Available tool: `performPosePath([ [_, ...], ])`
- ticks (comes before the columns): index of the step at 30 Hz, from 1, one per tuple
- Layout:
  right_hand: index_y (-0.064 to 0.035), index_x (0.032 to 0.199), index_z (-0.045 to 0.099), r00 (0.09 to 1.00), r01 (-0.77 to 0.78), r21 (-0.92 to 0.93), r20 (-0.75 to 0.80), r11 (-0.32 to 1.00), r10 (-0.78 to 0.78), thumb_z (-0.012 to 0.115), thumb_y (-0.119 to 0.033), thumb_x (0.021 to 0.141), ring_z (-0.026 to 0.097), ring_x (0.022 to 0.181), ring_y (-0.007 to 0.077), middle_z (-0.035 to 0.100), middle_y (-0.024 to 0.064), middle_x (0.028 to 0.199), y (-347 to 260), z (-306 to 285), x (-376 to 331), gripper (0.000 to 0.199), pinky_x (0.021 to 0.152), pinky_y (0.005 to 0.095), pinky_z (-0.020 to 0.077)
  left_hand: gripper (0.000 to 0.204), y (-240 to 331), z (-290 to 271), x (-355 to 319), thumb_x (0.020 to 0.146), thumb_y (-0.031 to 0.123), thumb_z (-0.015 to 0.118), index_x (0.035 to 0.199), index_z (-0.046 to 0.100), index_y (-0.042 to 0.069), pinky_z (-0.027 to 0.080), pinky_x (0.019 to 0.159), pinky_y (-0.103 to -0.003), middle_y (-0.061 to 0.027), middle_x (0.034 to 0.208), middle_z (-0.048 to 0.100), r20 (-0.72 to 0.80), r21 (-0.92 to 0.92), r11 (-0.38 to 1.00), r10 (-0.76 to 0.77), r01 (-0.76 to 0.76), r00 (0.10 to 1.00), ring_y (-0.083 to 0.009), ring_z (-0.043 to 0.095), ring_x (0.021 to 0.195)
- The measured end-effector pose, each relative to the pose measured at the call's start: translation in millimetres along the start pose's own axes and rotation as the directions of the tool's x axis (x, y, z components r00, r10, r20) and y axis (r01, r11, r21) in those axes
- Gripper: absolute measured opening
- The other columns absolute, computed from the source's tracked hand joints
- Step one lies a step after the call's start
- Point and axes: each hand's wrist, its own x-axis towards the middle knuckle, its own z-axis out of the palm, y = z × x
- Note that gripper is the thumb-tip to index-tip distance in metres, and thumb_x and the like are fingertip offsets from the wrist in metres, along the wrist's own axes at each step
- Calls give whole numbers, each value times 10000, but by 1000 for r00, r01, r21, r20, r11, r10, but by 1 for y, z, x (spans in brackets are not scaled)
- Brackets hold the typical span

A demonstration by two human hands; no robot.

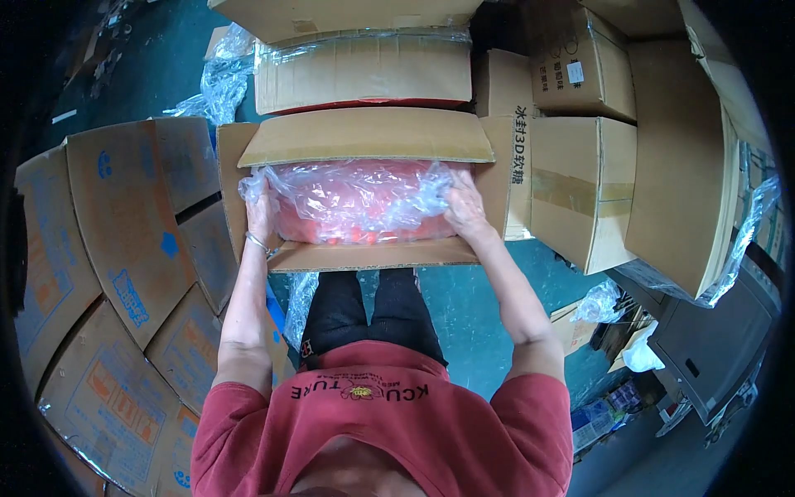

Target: Packing small pink candies into plastic pouches and transporting a larger bag of candies in a warehouse.

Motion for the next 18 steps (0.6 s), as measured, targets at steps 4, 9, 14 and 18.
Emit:
performPosePath([
  [4,-47,1055,527,937,-202,452,-170,869,306,562,-147,748,479,1007,233,511,105,1084,-5,-8,-1,325,881,339,363,90,-28,-13,21,824,185,474,843,491,99,381,575,-282,9,742,447,42,298,914,275,-275,961,-112,452,669],
  [9,-86,1158,429,514,49,998,-59,39,855,506,-240,851,479,961,150,497,55,1067,2,15,17,352,823,303,405,222,-33,-5,32,896,243,400,940,548,84,415,640,-257,-8,834,520,11,-230,968,108,-103,994,-97,490,743],
  [14,-135,1048,472,591,130,928,211,-350,778,413,-158,888,499,637,111,541,6,807,-2,23,-7,172,476,251,380,200,-9,17,-10,902,220,382,965,525,94,433,779,-276,-1,844,557,-61,-877,481,-96,-8,994,-136,532,820],
  [18,-114,1032,479,684,179,896,183,-406,706,409,-157,889,485,629,96,526,10,787,-37,23,-43,165,475,237,369,257,-37,-26,-36,905,265,374,1032,508,85,419,838,-316,-27,1002,549,71,-918,388,-45,83,996,-160,515,921],
])
